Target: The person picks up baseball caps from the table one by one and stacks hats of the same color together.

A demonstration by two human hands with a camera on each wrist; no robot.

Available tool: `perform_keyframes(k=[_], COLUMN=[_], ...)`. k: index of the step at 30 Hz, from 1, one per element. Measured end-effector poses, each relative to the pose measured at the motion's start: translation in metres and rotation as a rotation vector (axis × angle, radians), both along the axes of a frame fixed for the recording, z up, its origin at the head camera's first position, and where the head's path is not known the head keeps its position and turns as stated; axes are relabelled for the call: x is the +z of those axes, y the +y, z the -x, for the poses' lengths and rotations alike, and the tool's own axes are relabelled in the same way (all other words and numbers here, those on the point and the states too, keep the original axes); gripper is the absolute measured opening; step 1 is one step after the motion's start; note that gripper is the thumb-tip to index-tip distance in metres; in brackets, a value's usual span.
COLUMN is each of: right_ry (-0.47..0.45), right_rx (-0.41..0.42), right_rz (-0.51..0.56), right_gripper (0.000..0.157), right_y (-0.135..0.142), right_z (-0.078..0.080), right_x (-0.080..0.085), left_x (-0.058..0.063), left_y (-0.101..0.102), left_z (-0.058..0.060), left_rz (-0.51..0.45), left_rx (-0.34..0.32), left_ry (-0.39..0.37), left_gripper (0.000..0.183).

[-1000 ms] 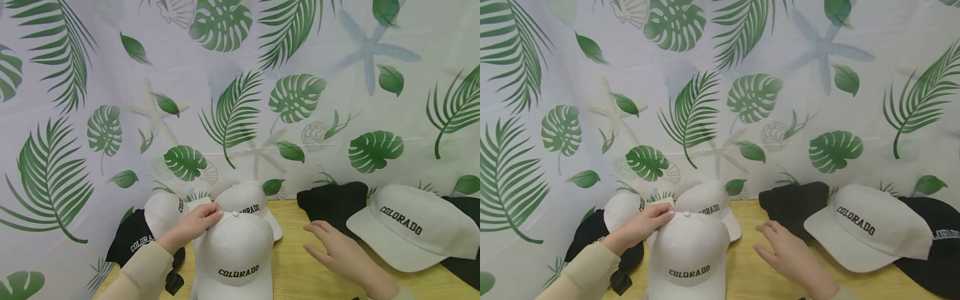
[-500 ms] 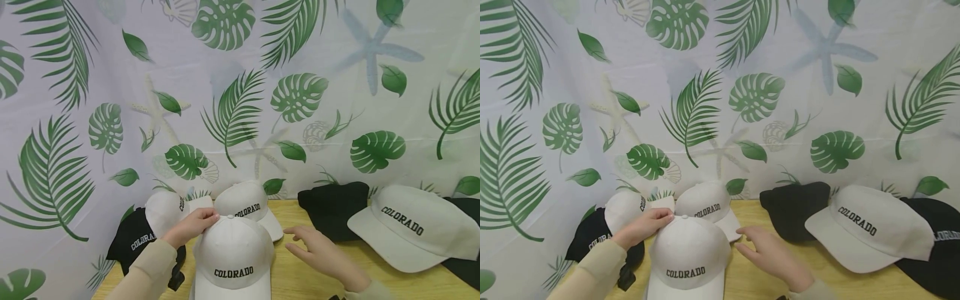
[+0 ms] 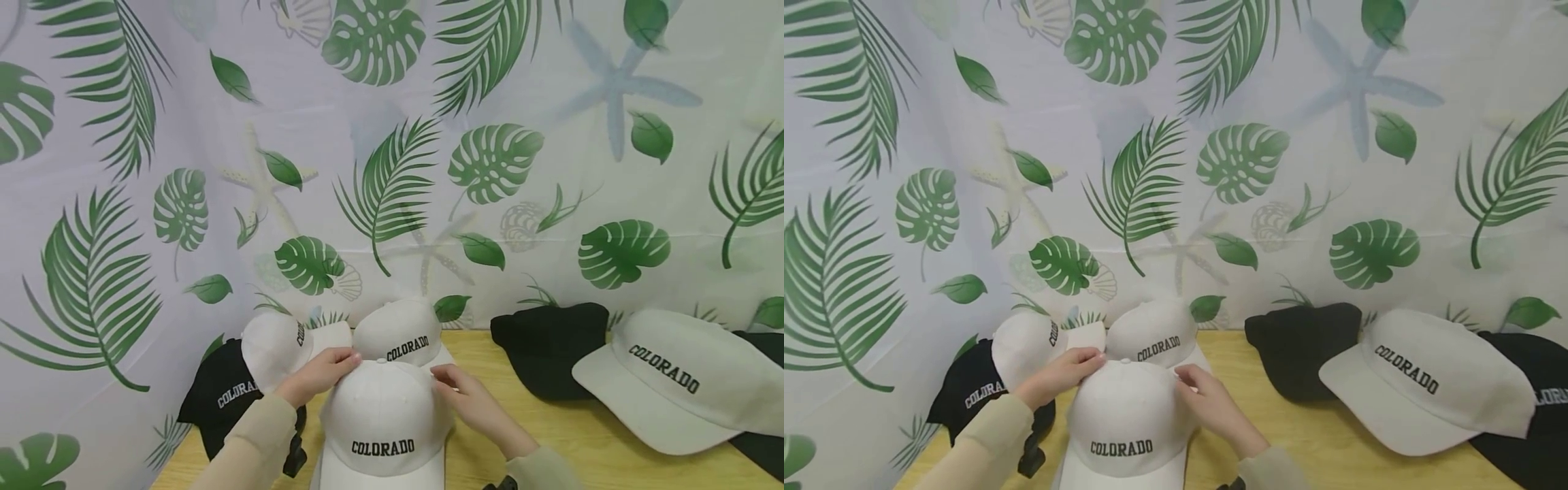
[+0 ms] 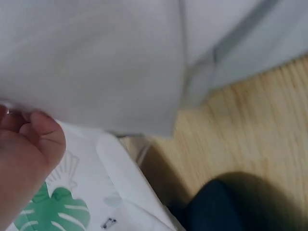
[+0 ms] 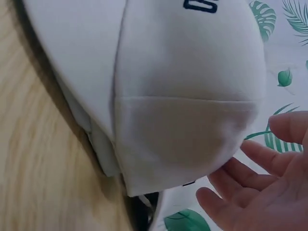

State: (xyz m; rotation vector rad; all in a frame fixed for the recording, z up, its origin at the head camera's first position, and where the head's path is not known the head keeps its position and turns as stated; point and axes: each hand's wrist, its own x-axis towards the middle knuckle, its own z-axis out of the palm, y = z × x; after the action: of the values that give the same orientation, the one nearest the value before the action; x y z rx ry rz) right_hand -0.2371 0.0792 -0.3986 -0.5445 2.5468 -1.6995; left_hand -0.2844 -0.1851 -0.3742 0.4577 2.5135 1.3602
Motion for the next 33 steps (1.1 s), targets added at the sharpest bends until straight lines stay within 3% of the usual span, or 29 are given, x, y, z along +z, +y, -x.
perform_keyframes(k=[4, 9, 17, 22, 29, 33], right_ry=[-0.098, -0.159, -0.223, -0.244, -0.248, -0.299], right_rx=[-0.056, -0.092, -0.019, -0.030, -0.059, -0.021], right_rz=[0.029, 0.044, 0.126, 0.145, 0.152, 0.163], right_gripper=[0.023, 0.015, 0.013, 0.014, 0.015, 0.017], right_y=[-0.004, -0.006, -0.008, -0.006, -0.004, 0.000], right_z=[0.002, 0.003, 0.005, 0.009, 0.014, 0.016], right_x=[-0.003, -0.006, -0.010, -0.014, -0.017, -0.018], left_x=[-0.004, -0.010, -0.024, -0.034, -0.040, -0.042], left_y=[-0.013, -0.031, -0.033, -0.030, -0.030, -0.037], left_z=[-0.001, -0.004, -0.011, -0.010, -0.006, -0.006], left_rz=[0.014, -0.002, -0.133, -0.185, -0.151, -0.150], left_rx=[0.003, -0.038, -0.094, -0.071, -0.013, -0.017], left_ry=[-0.025, -0.096, -0.186, -0.175, -0.124, -0.183], left_gripper=[0.030, 0.026, 0.018, 0.017, 0.020, 0.023])
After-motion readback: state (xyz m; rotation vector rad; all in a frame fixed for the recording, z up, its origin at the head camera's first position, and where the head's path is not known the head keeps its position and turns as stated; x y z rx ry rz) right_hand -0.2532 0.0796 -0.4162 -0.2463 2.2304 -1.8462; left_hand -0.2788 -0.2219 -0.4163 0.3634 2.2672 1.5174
